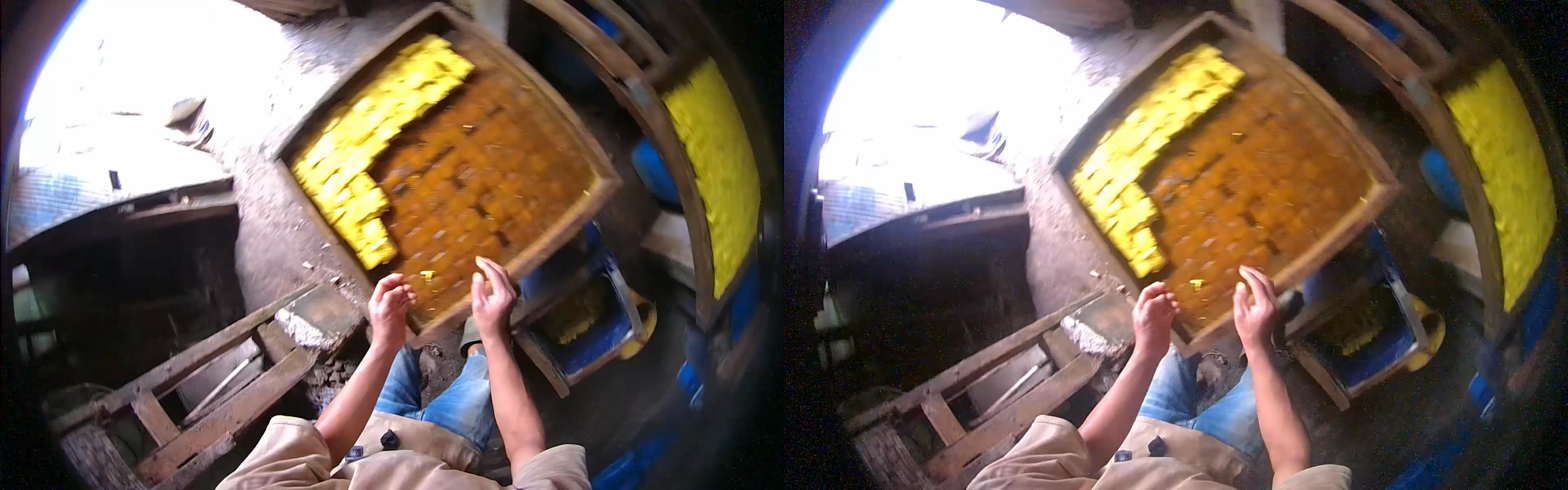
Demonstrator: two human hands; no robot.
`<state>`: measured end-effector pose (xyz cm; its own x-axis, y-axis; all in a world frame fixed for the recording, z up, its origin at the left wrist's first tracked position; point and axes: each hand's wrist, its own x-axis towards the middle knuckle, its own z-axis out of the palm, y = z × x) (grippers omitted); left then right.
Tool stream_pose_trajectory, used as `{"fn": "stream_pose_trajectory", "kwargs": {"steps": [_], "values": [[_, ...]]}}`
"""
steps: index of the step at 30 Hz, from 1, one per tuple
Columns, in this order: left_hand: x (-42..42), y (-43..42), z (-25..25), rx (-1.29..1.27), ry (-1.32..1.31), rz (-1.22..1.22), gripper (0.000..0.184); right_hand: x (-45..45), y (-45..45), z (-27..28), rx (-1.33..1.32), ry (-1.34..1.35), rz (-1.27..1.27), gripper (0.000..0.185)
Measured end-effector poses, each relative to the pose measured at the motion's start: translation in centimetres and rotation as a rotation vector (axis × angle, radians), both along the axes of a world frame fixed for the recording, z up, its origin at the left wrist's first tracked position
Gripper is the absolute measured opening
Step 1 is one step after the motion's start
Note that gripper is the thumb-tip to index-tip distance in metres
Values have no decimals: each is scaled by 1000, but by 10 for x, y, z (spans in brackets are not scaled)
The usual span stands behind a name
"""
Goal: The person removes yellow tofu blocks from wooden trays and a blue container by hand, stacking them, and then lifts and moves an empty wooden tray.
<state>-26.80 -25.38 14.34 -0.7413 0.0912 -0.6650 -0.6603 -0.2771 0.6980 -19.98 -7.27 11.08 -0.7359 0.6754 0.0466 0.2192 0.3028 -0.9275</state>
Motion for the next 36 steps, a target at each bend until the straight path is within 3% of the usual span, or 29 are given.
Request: {"fn": "stream_pose_trajectory", "kwargs": {"steps": [2,9,12,16,18,20,24,26,30,32,34,36], "values": [[-23,-25,-8,31,38,81,22,-47,-45,-13,-62,-15,99,28],[-90,-87,-10,-9,0,226,21,-115,-177,-45,316,-264,116,34],[-105,-101,-15,-8,-26,209,22,-125,-180,-40,64,-189,-72,17],[-116,-113,-21,52,-40,196,22,-144,-160,-22,90,-136,-10,25],[-116,-114,-20,69,-64,199,22,-162,-160,-33,-307,-152,-45,33],[-120,-113,-17,75,-81,204,22,-176,-158,-35,169,-262,36,33],[-126,-118,-13,98,-92,204,23,-177,-174,-39,222,-483,12,30],[-130,-119,-16,127,-67,212,23,-180,-184,-37,371,-289,23,31],[-137,-119,-11,129,-71,216,22,-178,-175,-37,-74,-304,27,32],[-145,-119,-7,135,-56,220,22,-186,-155,-38,-415,-88,-52,32],[-146,-121,-5,143,-42,225,22,-203,-135,-37,-346,-36,-13,40],[-146,-119,-5,137,-40,222,23,-219,-121,-45,-302,-160,64,38]]}}
